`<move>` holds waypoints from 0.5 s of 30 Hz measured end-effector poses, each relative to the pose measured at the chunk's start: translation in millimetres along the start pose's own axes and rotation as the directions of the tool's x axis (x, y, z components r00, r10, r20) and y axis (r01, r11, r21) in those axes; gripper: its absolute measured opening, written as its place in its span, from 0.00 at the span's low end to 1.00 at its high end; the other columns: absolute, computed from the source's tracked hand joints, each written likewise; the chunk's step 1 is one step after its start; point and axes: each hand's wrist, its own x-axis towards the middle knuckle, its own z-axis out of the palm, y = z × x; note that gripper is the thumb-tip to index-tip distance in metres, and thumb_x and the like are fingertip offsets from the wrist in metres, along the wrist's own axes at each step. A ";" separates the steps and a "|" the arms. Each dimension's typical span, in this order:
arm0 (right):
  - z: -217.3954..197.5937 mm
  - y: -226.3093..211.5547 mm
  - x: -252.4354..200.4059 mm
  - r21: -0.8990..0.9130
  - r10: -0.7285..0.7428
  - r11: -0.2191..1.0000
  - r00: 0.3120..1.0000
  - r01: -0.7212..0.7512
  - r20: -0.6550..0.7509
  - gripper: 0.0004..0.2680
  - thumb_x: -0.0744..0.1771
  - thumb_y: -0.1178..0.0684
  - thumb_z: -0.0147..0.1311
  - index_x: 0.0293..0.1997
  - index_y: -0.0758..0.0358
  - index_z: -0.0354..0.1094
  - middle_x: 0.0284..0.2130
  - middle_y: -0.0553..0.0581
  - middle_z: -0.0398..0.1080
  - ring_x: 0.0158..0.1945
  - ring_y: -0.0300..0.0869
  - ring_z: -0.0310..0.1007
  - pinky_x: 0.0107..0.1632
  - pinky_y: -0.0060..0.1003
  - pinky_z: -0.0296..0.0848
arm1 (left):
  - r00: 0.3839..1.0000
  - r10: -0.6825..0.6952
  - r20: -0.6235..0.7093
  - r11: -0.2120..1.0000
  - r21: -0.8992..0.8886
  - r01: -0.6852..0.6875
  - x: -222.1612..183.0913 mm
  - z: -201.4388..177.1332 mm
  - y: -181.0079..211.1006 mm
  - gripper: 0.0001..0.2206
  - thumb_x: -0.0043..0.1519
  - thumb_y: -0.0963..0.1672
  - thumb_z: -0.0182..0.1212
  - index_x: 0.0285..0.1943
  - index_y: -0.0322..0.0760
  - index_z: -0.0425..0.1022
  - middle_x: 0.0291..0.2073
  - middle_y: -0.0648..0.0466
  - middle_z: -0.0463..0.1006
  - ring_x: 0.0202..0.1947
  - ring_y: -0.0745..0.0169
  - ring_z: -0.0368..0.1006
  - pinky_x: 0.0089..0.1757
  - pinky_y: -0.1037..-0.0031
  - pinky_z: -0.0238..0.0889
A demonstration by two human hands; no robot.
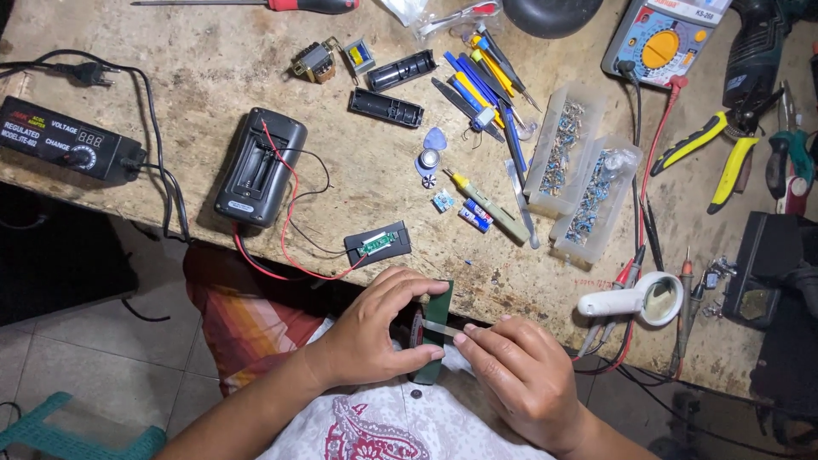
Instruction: Assembling a small electronic device by applying double-sided tape to a circuit board and mounting it onto a plastic component.
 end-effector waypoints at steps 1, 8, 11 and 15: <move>0.9 -0.1 1.1 0.001 0.002 1.000 1.000 -0.002 0.002 0.10 0.71 0.55 0.46 0.52 0.66 0.72 0.45 0.62 0.77 0.40 0.52 0.73 0.42 0.48 0.73 | 1.000 -0.002 0.001 1.000 -0.002 0.002 0.6 0.2 0.2 0.28 0.55 0.49 0.72 0.62 0.34 0.69 0.52 0.47 0.77 0.53 0.50 0.72 0.58 0.59 0.60; 11.4 2.3 -3.2 0.001 -0.038 0.999 0.998 0.038 0.054 0.11 0.71 0.54 0.48 0.57 0.70 0.69 0.47 0.64 0.76 0.39 0.50 0.71 0.45 0.52 0.70 | 1.000 0.010 -0.025 0.999 -0.041 -0.011 -0.9 3.1 3.6 0.26 0.55 0.43 0.71 0.63 0.33 0.69 0.52 0.46 0.76 0.55 0.48 0.71 0.59 0.60 0.63; 10.6 3.7 -0.4 -0.048 -0.084 0.995 0.994 0.088 0.073 0.11 0.71 0.56 0.46 0.57 0.70 0.69 0.47 0.64 0.75 0.38 0.49 0.70 0.45 0.50 0.69 | 0.999 0.030 -0.033 0.999 -0.036 -0.032 -0.8 4.1 3.9 0.26 0.55 0.42 0.71 0.63 0.32 0.69 0.51 0.45 0.75 0.55 0.47 0.71 0.60 0.59 0.63; 2.4 1.9 4.4 -0.099 -0.106 0.988 0.990 0.115 0.094 0.10 0.71 0.57 0.43 0.54 0.70 0.70 0.45 0.63 0.74 0.35 0.47 0.69 0.44 0.48 0.66 | 1.000 0.015 -0.023 1.000 -0.004 -0.015 -4.1 3.9 3.4 0.28 0.55 0.43 0.73 0.65 0.33 0.68 0.54 0.45 0.75 0.58 0.47 0.70 0.66 0.54 0.57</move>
